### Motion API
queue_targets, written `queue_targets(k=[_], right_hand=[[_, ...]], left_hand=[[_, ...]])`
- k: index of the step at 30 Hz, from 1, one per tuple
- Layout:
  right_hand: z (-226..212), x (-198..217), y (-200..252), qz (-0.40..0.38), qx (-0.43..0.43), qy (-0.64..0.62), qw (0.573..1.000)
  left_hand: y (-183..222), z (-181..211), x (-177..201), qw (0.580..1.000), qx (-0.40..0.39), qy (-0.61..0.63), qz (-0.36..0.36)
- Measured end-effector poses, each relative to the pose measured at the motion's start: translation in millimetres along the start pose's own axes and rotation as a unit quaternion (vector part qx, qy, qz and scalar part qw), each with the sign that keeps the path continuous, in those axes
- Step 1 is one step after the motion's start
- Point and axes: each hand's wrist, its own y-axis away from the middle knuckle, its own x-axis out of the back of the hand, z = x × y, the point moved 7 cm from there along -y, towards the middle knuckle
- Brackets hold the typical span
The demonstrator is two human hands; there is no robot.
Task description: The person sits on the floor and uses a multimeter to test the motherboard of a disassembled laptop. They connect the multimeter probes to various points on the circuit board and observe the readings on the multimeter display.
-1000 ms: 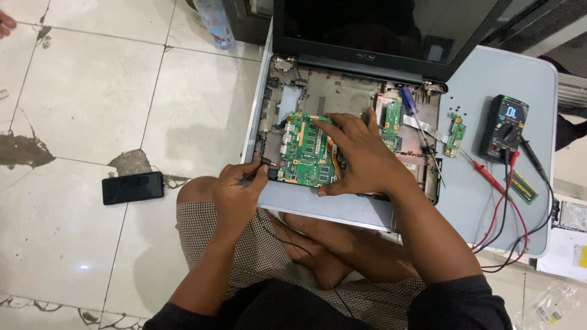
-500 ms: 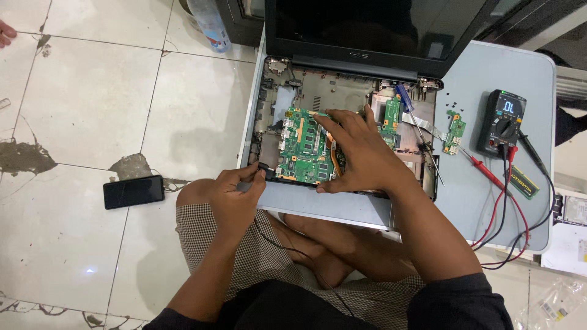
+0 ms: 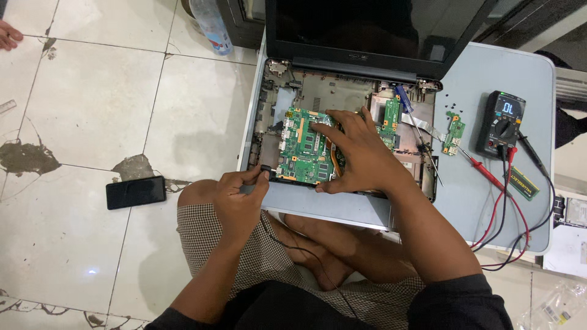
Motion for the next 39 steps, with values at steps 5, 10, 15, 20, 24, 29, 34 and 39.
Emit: queue_targets(k=[5, 10, 15, 20, 24, 29, 34, 39], right_hand=[[1, -2, 1, 0.017, 0.011, -0.007, 1.0], [1, -4, 1, 0.024, 0.02, -0.003, 1.0], [10, -12, 1, 0.019, 0.02, -0.017, 0.999], [9, -11, 1, 0.001, 0.009, -0.019, 1.0], [10, -13, 3, -0.002, 0.003, -0.025, 1.0], [9, -12, 2, -0.002, 0.005, -0.026, 1.0], [11, -14, 1, -0.01, 0.003, -0.03, 1.0], [12, -15, 1, -0.013, -0.006, -0.031, 0.999]], left_hand=[[-3, -1, 1, 1.0, -0.007, 0.011, -0.02], [-6, -1, 0, 0.999, -0.021, 0.019, -0.045], [-6, -1, -2, 0.997, -0.024, 0.03, -0.061], [-3, -5, -1, 0.998, -0.013, 0.007, -0.061], [-3, -9, -3, 0.997, 0.002, 0.019, -0.08], [-2, -11, -5, 0.995, 0.004, 0.038, -0.092], [-1, -9, -4, 0.993, 0.006, 0.058, -0.098], [-1, -8, -6, 0.993, 0.002, 0.055, -0.107]])
